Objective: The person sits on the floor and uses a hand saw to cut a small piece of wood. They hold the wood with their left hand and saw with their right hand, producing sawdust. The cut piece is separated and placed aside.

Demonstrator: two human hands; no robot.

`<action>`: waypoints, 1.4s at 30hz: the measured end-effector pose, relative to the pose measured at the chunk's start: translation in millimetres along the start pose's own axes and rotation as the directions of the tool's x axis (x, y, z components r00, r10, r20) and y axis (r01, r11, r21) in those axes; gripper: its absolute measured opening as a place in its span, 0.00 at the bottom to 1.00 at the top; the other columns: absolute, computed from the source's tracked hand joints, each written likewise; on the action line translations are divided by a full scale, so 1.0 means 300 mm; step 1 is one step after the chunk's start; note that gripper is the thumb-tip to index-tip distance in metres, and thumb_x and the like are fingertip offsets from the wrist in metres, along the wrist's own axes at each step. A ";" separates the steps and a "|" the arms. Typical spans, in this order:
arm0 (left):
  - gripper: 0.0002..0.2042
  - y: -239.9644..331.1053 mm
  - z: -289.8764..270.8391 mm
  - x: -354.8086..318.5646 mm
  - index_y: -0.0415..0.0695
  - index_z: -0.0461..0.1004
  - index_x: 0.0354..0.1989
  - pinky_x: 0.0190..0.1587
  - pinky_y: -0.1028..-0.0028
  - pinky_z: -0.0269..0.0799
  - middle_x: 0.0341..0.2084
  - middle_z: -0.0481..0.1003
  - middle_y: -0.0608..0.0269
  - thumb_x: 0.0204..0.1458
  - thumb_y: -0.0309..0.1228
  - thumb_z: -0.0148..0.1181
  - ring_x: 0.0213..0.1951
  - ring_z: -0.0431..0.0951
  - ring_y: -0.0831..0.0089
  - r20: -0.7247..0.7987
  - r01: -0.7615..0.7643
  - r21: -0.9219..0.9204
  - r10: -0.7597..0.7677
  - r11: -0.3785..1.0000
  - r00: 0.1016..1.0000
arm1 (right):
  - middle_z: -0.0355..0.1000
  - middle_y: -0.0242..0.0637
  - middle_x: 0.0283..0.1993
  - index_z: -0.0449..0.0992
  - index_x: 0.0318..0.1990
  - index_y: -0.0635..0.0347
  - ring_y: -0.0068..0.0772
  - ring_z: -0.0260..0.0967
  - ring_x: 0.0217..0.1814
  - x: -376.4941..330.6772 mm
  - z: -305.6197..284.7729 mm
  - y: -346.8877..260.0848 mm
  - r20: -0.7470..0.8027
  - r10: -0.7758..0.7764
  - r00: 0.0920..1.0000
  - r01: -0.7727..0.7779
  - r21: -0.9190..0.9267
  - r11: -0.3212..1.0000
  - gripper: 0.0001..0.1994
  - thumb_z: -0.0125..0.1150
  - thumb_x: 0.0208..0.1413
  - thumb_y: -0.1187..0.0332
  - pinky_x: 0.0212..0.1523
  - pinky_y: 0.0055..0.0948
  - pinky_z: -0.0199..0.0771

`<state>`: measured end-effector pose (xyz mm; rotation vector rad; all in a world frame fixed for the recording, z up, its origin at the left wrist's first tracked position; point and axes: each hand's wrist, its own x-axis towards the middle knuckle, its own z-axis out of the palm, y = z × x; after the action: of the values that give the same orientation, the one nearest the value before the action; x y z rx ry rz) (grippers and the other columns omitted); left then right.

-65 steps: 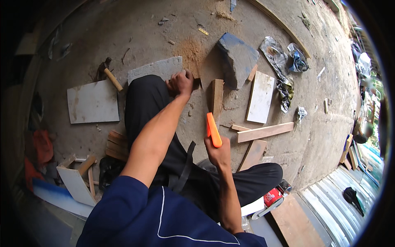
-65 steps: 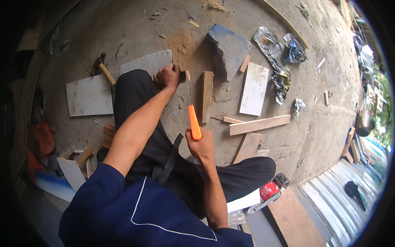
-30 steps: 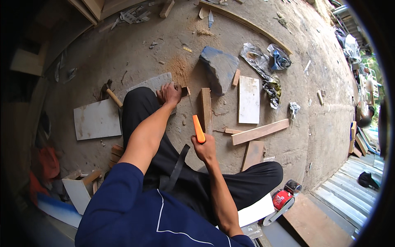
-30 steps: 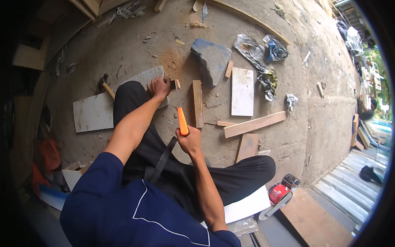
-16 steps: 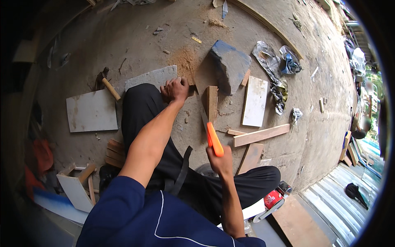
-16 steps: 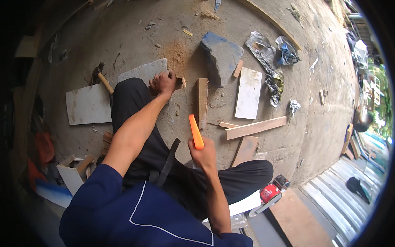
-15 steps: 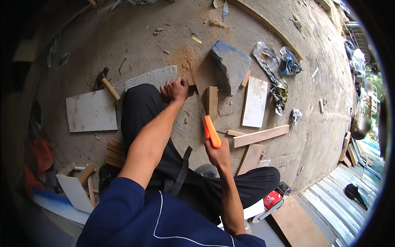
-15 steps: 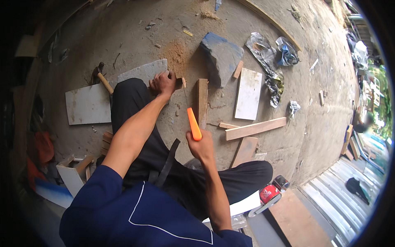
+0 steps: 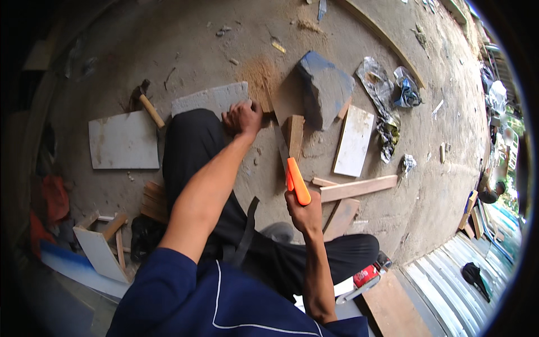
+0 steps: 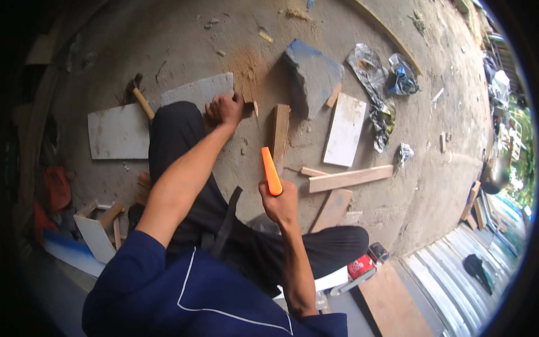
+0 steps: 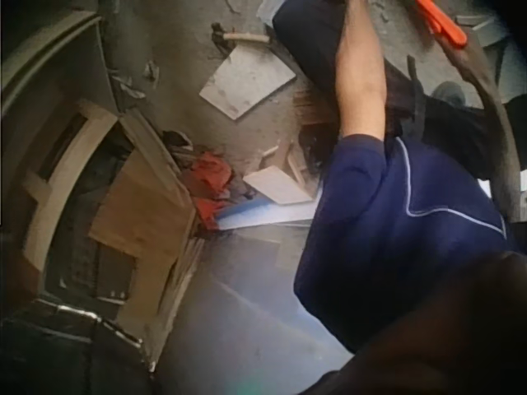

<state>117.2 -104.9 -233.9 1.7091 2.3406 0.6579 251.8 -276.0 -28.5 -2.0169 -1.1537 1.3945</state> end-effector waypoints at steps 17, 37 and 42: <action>0.13 -0.127 -0.050 0.026 0.50 0.74 0.16 0.36 0.62 0.54 0.21 0.75 0.66 0.48 0.40 0.52 0.30 0.73 0.64 0.088 -0.094 -0.062 0.100 0.994 0.991 | 0.59 0.43 0.14 0.66 0.20 0.70 0.29 0.56 0.15 0.004 0.195 -0.022 -0.026 0.045 0.999 -0.042 0.103 0.994 0.11 0.57 0.47 0.71 0.21 0.33 0.59; 0.14 0.028 0.084 -0.171 0.49 0.73 0.15 0.39 0.60 0.56 0.20 0.76 0.65 0.49 0.40 0.52 0.29 0.73 0.63 0.032 -0.002 0.015 0.001 1.000 0.999 | 0.64 0.47 0.15 0.70 0.24 0.69 0.35 0.62 0.15 -0.042 0.033 0.197 -0.068 -0.055 0.996 0.056 0.015 0.998 0.10 0.59 0.48 0.69 0.22 0.32 0.63; 0.14 0.123 0.083 -0.200 0.49 0.73 0.14 0.40 0.59 0.56 0.20 0.76 0.64 0.48 0.40 0.53 0.30 0.73 0.62 0.028 0.028 0.011 -0.028 1.000 0.999 | 0.62 0.46 0.14 0.69 0.22 0.70 0.27 0.60 0.16 -0.209 -0.125 0.148 -0.060 -0.008 0.998 0.012 0.059 0.998 0.11 0.58 0.48 0.70 0.22 0.32 0.62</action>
<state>178.5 -145.8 -246.8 1.6759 2.3480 0.6139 293.8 -348.4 -11.2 -1.9950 -1.0831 1.3387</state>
